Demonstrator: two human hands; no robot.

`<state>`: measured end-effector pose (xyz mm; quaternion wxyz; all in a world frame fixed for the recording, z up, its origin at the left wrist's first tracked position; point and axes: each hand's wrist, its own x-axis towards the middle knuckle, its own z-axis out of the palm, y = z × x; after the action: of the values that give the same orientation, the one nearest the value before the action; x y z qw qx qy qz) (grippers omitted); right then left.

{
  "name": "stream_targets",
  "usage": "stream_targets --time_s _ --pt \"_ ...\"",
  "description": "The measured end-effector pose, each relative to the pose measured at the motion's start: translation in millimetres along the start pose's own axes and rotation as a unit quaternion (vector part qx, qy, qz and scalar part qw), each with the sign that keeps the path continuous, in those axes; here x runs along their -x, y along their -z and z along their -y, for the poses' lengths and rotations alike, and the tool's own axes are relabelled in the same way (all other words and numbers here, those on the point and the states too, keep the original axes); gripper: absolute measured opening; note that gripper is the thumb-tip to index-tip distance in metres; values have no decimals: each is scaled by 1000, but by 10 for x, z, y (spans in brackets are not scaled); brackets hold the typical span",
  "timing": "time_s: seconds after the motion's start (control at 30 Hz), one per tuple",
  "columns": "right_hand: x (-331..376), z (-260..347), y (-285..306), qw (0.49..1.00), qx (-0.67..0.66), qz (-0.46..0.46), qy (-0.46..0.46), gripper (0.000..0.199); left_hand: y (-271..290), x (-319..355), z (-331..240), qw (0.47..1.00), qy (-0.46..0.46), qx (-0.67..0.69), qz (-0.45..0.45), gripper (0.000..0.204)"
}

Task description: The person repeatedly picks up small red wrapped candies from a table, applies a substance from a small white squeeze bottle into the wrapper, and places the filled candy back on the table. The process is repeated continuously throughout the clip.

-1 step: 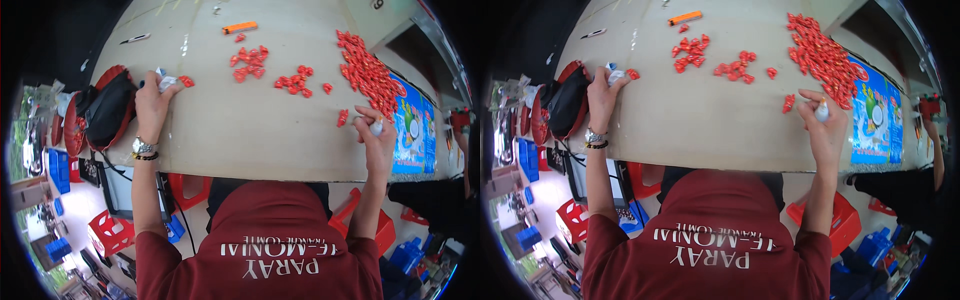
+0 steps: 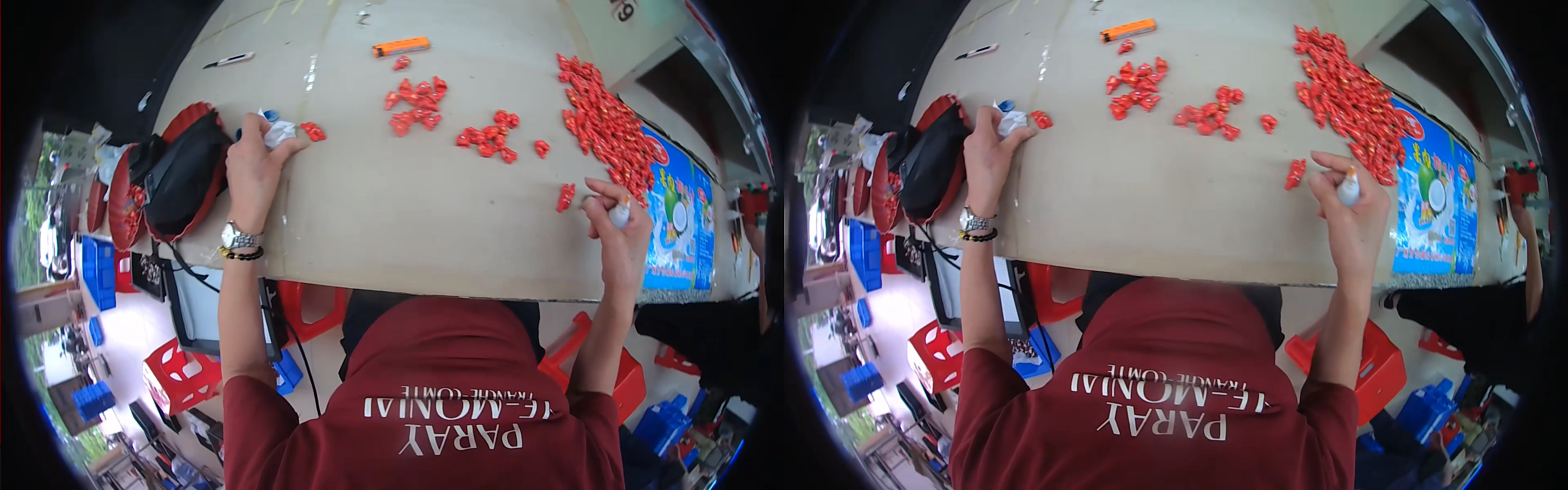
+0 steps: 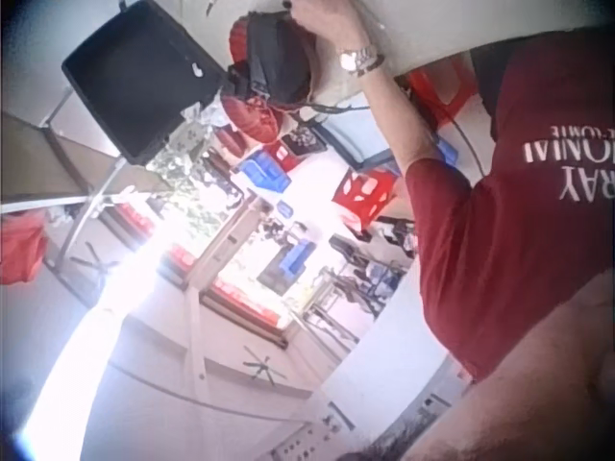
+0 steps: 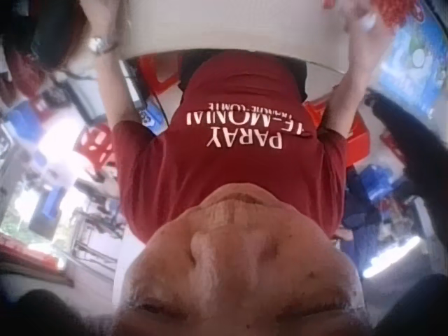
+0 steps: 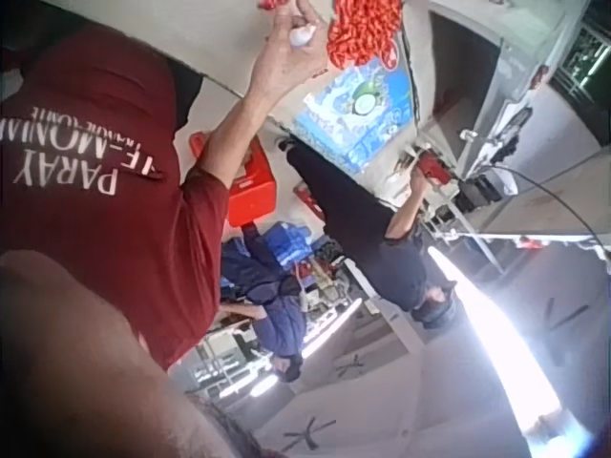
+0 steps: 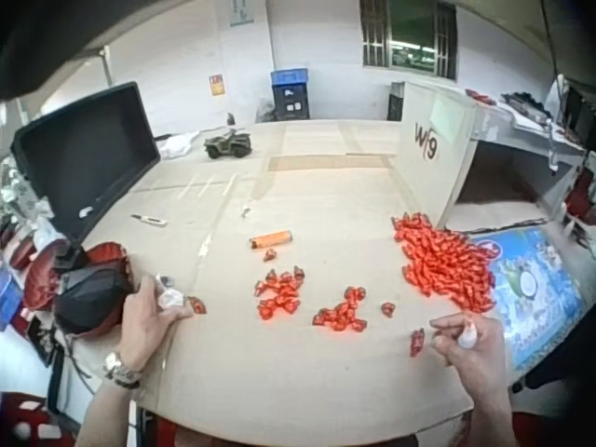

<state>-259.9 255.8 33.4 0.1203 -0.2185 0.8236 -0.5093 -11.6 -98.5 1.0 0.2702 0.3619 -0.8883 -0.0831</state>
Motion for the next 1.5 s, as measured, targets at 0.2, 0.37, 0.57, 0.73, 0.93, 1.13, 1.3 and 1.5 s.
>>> stream_targets --time_s 0.2,0.37,0.57,0.73,0.93,1.13,1.3,1.5 --pt "23 19 -37 1000 -17 7 10 22 261 31 -91 999 47 5 -9 54" --pt "46 14 -59 999 -39 15 19 21 222 61 -116 996 -31 84 -4 37" --pt "102 80 -49 999 -27 8 30 20 100 10 -306 992 -7 9 122 26" --pt "195 122 -24 999 -37 15 29 20 -12 52 -364 993 -58 42 99 21" --pt "305 176 -253 987 -118 105 42 28 -17 407 -1051 980 -102 132 108 18" --pt "428 272 -497 947 -252 198 7 27 -97 754 -1710 941 -208 239 115 21" --pt "458 103 -447 937 -291 189 -51 17 -143 789 -1898 929 -220 271 123 22" --pt "436 -53 -346 927 -346 124 -79 14 -178 827 -1907 889 -61 411 195 23"
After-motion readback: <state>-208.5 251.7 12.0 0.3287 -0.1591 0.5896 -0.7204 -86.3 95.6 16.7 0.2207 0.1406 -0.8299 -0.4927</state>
